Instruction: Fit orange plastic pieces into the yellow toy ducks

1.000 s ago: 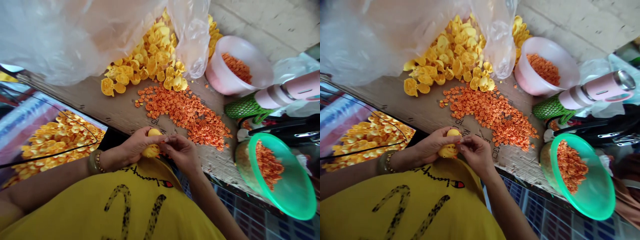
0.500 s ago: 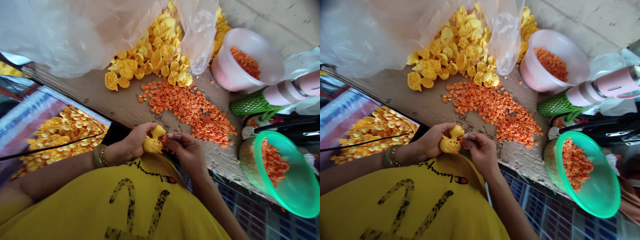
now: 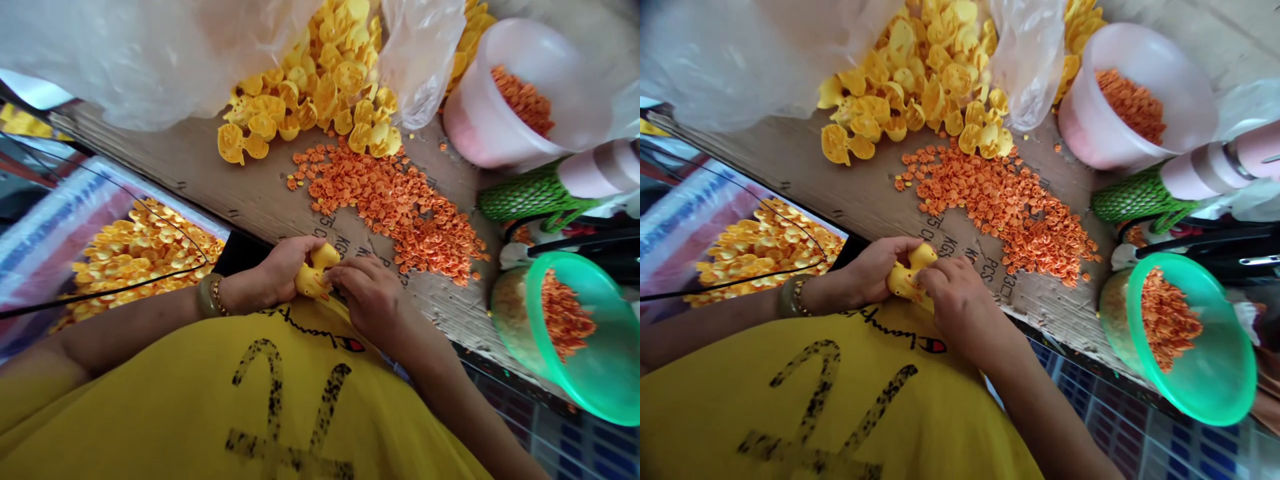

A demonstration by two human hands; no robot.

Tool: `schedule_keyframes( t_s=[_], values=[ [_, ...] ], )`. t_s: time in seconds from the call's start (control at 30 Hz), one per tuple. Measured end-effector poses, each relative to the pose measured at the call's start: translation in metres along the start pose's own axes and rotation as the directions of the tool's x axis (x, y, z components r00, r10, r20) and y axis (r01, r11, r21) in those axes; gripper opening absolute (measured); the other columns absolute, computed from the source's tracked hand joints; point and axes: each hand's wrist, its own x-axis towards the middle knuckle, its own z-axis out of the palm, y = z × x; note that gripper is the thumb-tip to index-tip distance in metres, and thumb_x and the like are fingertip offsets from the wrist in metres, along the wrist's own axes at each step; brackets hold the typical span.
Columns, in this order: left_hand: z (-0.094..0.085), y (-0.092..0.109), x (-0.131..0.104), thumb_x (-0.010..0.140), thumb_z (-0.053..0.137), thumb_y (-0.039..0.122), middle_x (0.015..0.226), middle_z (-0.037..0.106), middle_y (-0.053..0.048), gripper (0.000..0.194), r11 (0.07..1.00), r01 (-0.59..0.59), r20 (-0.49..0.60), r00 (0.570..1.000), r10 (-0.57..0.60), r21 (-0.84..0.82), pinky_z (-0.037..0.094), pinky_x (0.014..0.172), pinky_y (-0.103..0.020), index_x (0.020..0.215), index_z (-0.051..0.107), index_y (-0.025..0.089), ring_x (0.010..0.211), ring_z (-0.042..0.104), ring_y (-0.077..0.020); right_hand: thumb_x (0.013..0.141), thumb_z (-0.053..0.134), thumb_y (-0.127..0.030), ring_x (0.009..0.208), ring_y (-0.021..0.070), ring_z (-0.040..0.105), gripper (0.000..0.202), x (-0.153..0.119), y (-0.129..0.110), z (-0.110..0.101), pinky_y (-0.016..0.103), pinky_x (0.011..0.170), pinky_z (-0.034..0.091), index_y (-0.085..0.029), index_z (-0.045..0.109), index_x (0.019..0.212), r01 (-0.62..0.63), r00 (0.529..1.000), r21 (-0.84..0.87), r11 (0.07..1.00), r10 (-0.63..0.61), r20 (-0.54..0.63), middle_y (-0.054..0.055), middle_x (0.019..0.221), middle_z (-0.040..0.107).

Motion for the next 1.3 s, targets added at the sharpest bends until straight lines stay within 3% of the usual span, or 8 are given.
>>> schedule_keyframes(
  t_s=[0.2, 0.37, 0.47, 0.57, 0.83, 1.0, 1.2, 1.3],
  values=[
    [-0.008, -0.006, 0.002, 0.075, 0.049, 0.013, 0.051, 0.047, 0.001, 0.023, 0.991, -0.12, -0.039, 0.992, 0.122, 0.052, 0.036, 0.042, -0.022, 0.052, 0.047, 0.016, 0.043, 0.043, -0.0087, 0.085, 0.042, -0.003, 0.073, 0.0197, 0.058, 0.027, 0.009, -0.009, 0.007, 0.036, 0.073, 0.047, -0.012, 0.066, 0.081, 0.017, 0.996, -0.05, 0.999, -0.013, 0.083, 0.011, 0.084, 0.068],
    [-0.013, -0.005, 0.002, 0.074, 0.05, 0.018, 0.054, 0.047, 0.001, 0.02, 0.97, -0.216, -0.005, 0.976, 0.218, 0.109, 0.037, 0.042, -0.021, 0.054, 0.046, 0.016, 0.045, 0.044, -0.0088, 0.088, 0.053, -0.015, 0.083, 0.0179, 0.066, 0.016, 0.005, 0.001, 0.014, 0.031, 0.076, 0.051, -0.018, 0.069, 0.092, -0.159, 0.986, 0.305, 0.939, 0.168, -0.006, 0.007, 0.091, 0.072],
    [-0.013, 0.0, -0.006, 0.075, 0.052, 0.021, 0.059, 0.054, 0.0, 0.011, 0.957, -0.264, 0.05, 0.964, 0.26, 0.117, 0.04, 0.043, -0.022, 0.065, 0.053, 0.017, 0.05, 0.053, -0.0121, 0.093, 0.051, -0.029, 0.077, 0.0149, 0.068, 0.018, -0.003, 0.004, 0.006, 0.026, 0.069, 0.052, -0.02, 0.066, 0.095, -0.344, 0.901, 0.529, 0.776, 0.431, -0.046, 0.004, 0.09, 0.072],
    [-0.012, 0.002, -0.014, 0.076, 0.054, 0.025, 0.065, 0.059, -0.001, 0.009, 0.943, -0.303, 0.067, 0.953, 0.296, 0.139, 0.042, 0.042, -0.024, 0.078, 0.057, 0.018, 0.054, 0.059, -0.0168, 0.096, 0.042, -0.038, 0.052, 0.0105, 0.056, 0.035, -0.008, 0.0, 0.002, 0.021, 0.049, 0.043, -0.018, 0.059, 0.073, -0.457, 0.818, 0.534, 0.711, 0.572, -0.061, 0.0, 0.063, 0.062],
    [-0.014, -0.006, -0.018, 0.081, 0.059, 0.033, 0.07, 0.057, 0.0, 0.017, 0.802, -0.547, 0.182, 0.837, 0.516, 0.239, 0.043, 0.055, -0.02, 0.077, 0.061, 0.017, 0.063, 0.054, -0.0109, 0.094, 0.037, -0.027, 0.049, 0.0112, 0.047, 0.027, -0.002, -0.014, 0.025, 0.023, 0.05, 0.031, -0.019, 0.047, 0.071, -0.316, 0.949, 0.193, 0.929, 0.314, 0.041, 0.0, 0.058, 0.053],
    [-0.017, -0.009, -0.021, 0.084, 0.057, 0.035, 0.075, 0.056, 0.0, 0.02, 0.724, -0.583, 0.212, 0.811, 0.545, 0.369, 0.039, 0.058, -0.021, 0.078, 0.063, 0.016, 0.065, 0.049, -0.0102, 0.092, 0.033, -0.024, 0.047, 0.0129, 0.049, 0.024, 0.001, -0.008, 0.034, 0.024, 0.05, 0.031, -0.019, 0.048, 0.075, -0.286, 0.958, 0.147, 0.947, 0.284, 0.035, 0.002, 0.058, 0.056],
    [-0.009, 0.001, -0.021, 0.085, 0.052, 0.038, 0.061, 0.048, 0.001, 0.028, 0.667, -0.537, 0.227, 0.837, 0.498, 0.516, 0.037, 0.052, -0.023, 0.067, 0.059, 0.017, 0.057, 0.043, -0.0119, 0.088, 0.034, -0.018, 0.048, 0.013, 0.053, 0.024, 0.006, -0.017, 0.043, 0.023, 0.048, 0.032, -0.018, 0.052, 0.073, -0.376, 0.927, 0.208, 0.903, 0.361, 0.105, 0.004, 0.059, 0.06],
    [-0.024, 0.017, -0.023, 0.084, 0.054, 0.037, 0.062, 0.055, 0.0, 0.027, 0.605, -0.544, 0.204, 0.818, 0.539, 0.582, 0.04, 0.054, -0.024, 0.065, 0.064, 0.019, 0.059, 0.048, -0.0142, 0.089, 0.038, -0.019, 0.054, 0.0119, 0.056, 0.023, 0.023, 0.004, 0.04, 0.019, 0.047, 0.035, -0.019, 0.053, 0.071, -0.308, 0.945, 0.33, 0.892, 0.247, 0.214, 0.0, 0.061, 0.061]
  ],
)
